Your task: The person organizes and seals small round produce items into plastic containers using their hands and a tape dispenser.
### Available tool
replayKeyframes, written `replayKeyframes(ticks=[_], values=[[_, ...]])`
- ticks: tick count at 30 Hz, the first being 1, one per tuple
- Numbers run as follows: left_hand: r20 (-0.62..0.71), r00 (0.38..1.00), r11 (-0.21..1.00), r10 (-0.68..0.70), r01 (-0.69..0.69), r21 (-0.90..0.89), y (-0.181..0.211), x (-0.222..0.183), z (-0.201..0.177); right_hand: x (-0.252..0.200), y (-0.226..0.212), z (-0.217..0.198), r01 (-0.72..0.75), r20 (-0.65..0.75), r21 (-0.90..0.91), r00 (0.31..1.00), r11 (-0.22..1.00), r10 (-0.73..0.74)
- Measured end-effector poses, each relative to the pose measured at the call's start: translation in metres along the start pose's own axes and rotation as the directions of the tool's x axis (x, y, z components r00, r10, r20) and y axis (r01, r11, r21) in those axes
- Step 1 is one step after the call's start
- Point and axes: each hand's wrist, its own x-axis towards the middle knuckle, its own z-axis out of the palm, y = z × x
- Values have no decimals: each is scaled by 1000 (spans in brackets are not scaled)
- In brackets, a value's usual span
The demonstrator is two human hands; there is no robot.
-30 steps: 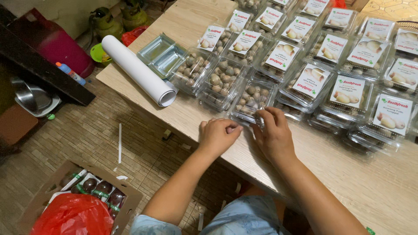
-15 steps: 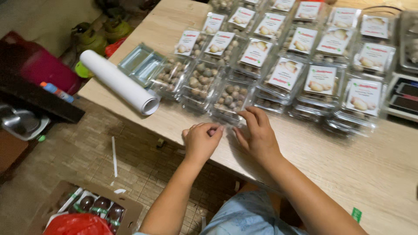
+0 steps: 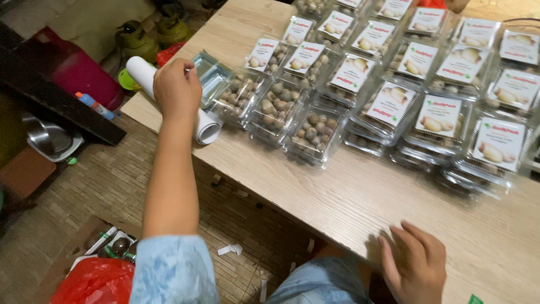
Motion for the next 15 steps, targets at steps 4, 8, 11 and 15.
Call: replayKeyframes(ticks=[4, 8, 11, 15], values=[[761, 580, 924, -290, -35, 380, -34, 47, 29, -13, -19, -5, -198, -34, -40, 980, 979, 197], [806, 456, 897, -378, -37, 441, -29, 54, 37, -21, -13, 14, -257, -109, -25, 961, 966, 253], [834, 393, 904, -388, -16, 428, -27, 53, 33, -14, -25, 12, -319, -72, -59, 946, 946, 315], [837, 401, 897, -372, -76, 435, -15, 45, 16, -18, -21, 14, -352, -12, -101, 936, 931, 352]])
